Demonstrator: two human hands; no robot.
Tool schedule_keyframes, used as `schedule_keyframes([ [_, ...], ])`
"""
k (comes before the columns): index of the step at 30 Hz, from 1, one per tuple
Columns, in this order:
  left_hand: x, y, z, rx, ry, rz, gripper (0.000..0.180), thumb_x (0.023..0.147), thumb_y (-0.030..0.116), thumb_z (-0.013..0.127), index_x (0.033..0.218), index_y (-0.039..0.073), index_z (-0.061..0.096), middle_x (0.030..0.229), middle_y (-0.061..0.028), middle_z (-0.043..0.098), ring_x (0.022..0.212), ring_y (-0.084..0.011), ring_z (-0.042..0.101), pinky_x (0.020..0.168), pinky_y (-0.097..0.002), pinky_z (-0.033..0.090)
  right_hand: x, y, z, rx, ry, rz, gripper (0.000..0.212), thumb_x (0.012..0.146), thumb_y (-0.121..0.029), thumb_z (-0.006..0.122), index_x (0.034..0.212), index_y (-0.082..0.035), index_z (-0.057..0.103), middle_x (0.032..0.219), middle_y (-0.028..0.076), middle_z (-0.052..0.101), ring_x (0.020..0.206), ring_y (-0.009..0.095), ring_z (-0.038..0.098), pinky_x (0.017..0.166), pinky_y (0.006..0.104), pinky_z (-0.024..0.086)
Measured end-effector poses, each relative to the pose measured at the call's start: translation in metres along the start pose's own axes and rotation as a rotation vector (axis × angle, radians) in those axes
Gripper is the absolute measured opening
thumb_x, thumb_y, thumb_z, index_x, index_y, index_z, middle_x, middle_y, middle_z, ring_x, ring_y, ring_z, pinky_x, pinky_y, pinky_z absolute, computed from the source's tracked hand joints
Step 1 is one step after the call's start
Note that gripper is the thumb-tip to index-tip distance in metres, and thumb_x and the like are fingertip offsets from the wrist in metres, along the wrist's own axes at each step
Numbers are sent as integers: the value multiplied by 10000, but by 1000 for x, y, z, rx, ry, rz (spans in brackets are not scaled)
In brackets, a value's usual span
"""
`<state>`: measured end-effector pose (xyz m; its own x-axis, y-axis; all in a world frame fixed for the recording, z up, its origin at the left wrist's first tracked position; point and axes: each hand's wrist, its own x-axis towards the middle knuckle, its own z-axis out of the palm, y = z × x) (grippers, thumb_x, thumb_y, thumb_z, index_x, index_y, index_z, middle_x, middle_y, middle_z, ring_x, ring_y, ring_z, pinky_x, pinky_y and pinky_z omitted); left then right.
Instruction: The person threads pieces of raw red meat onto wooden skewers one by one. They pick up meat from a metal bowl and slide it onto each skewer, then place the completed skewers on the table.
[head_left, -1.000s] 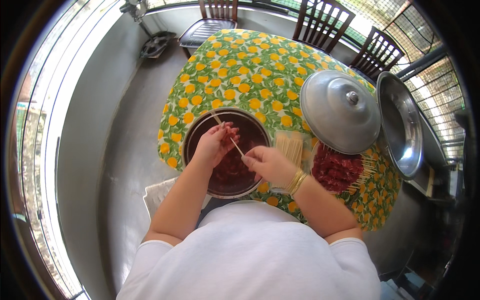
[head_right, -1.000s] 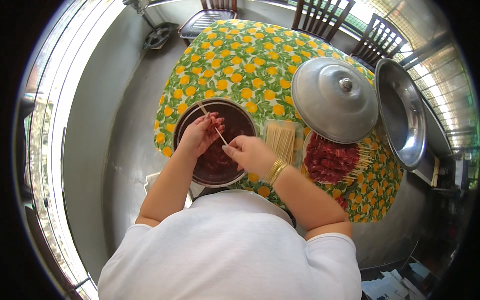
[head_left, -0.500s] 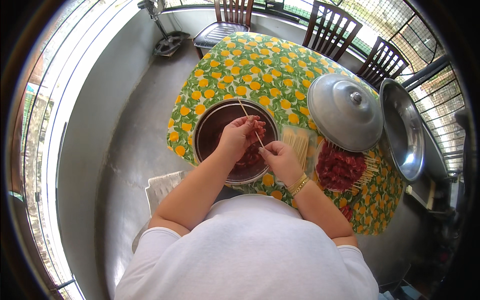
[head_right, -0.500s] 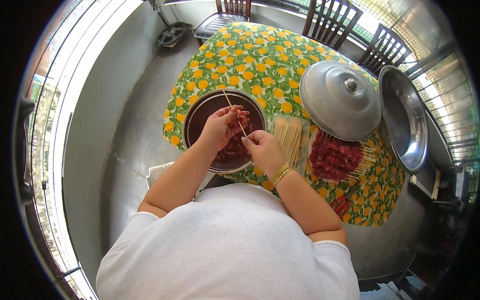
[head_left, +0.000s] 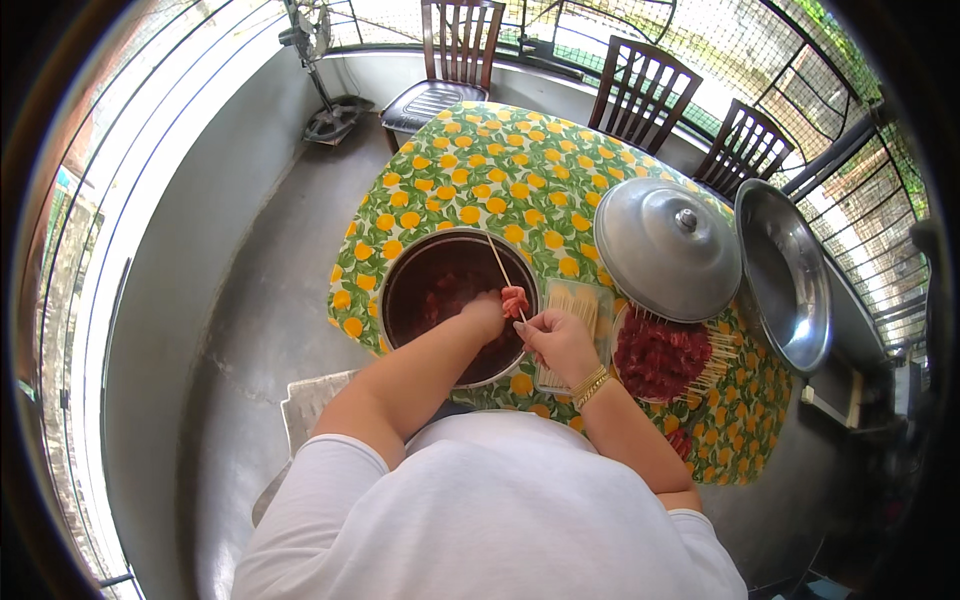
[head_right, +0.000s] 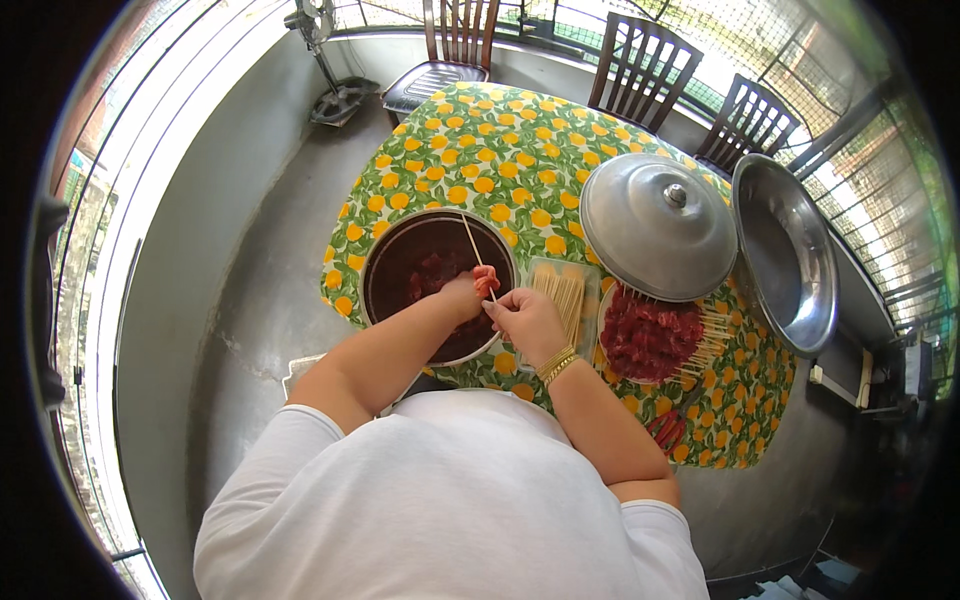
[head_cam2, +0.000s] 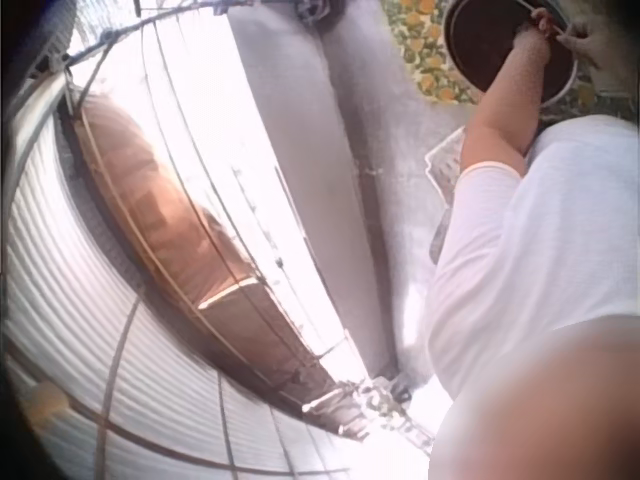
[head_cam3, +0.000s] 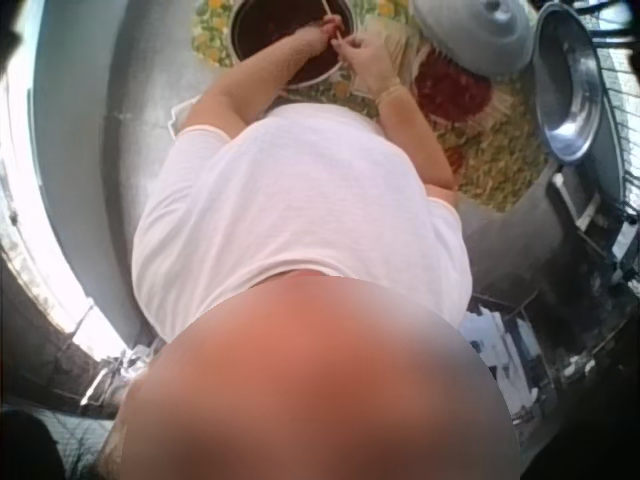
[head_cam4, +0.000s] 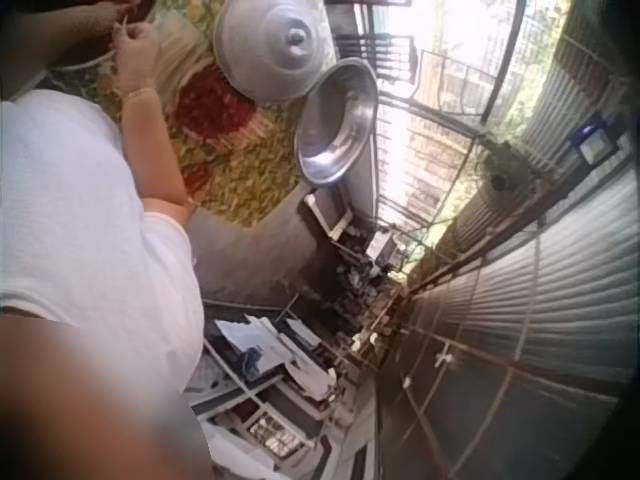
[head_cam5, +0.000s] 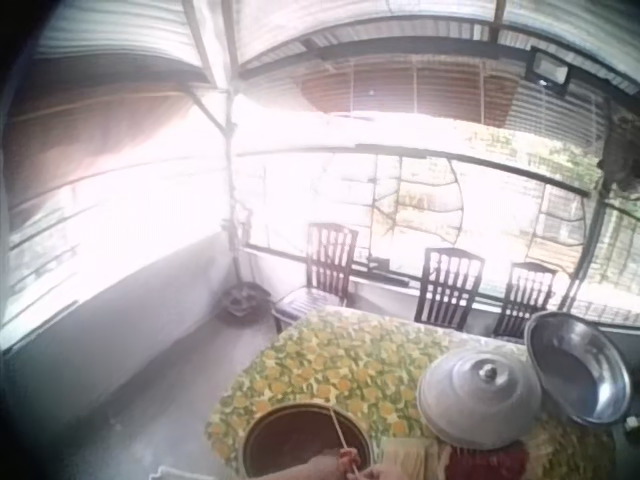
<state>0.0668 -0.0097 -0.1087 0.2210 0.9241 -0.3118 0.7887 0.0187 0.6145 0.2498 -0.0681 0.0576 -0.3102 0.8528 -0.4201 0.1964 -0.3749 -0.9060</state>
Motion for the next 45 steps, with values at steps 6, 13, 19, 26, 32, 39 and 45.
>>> schedule_keyframes([
  [6, -9, 0, -37, 456, -498, -22, 291, 791, 98, 673, 1075, 150, 710, 989, -118, 712, 923, -318, 679, 789, -416, 533, -4, 6, -6, -19, 9, -18, 231, 922, -238, 723, 869, -27, 647, 680, -8, 596, 523, 48, 500, 465, 208, 384],
  [13, -34, -28, -97, -572, -175, -316, 241, 892, 159, 702, 1106, 52, 672, 879, -68, 708, 743, -146, 675, 599, -268, 497, -6, 20, -8, 37, -39, 26, 234, 909, -223, 737, 860, -7, 662, 722, 13, 636, 626, 76, 562, 577, 238, 458],
  [19, -43, -32, -108, -798, -56, -274, 226, 956, 209, 664, 1128, 65, 648, 974, -28, 709, 782, -121, 658, 645, -243, 477, -14, 20, 4, -168, -17, -96, 235, 910, -217, 729, 856, 1, 662, 693, 9, 614, 617, 76, 538, 561, 251, 435],
  [26, -59, -18, -109, -1178, -18, -543, 246, 973, 394, 627, 1165, 252, 683, 1128, 69, 691, 1132, -149, 538, 986, -450, 349, -29, 18, 12, -413, 46, -274, 225, 923, -200, 700, 841, 3, 647, 645, 17, 561, 587, 72, 475, 541, 257, 399],
  [32, -61, -15, -108, -1411, -74, -553, 230, 977, 380, 597, 1166, 291, 692, 1170, 81, 680, 1203, -169, 496, 1032, -458, 292, -31, 17, 13, -457, 69, -326, 208, 923, -184, 686, 842, 3, 644, 633, 37, 568, 572, 88, 489, 543, 269, 410],
  [39, -65, -12, -103, -1441, 90, -571, 196, 963, 252, 610, 1146, 197, 654, 1151, -10, 689, 1111, -200, 599, 1016, -476, 374, -29, 17, 14, -475, 85, -328, 198, 920, -176, 681, 841, 3, 646, 639, 59, 583, 572, 106, 507, 548, 281, 421],
  [45, -62, -19, -90, -1612, 319, -255, 227, 878, -68, 637, 1071, 25, 561, 1046, -177, 687, 956, -264, 702, 822, -403, 602, -31, 15, 14, -478, 67, -357, 201, 918, -170, 682, 827, 4, 640, 625, 56, 565, 563, 106, 498, 542, 280, 415],
])
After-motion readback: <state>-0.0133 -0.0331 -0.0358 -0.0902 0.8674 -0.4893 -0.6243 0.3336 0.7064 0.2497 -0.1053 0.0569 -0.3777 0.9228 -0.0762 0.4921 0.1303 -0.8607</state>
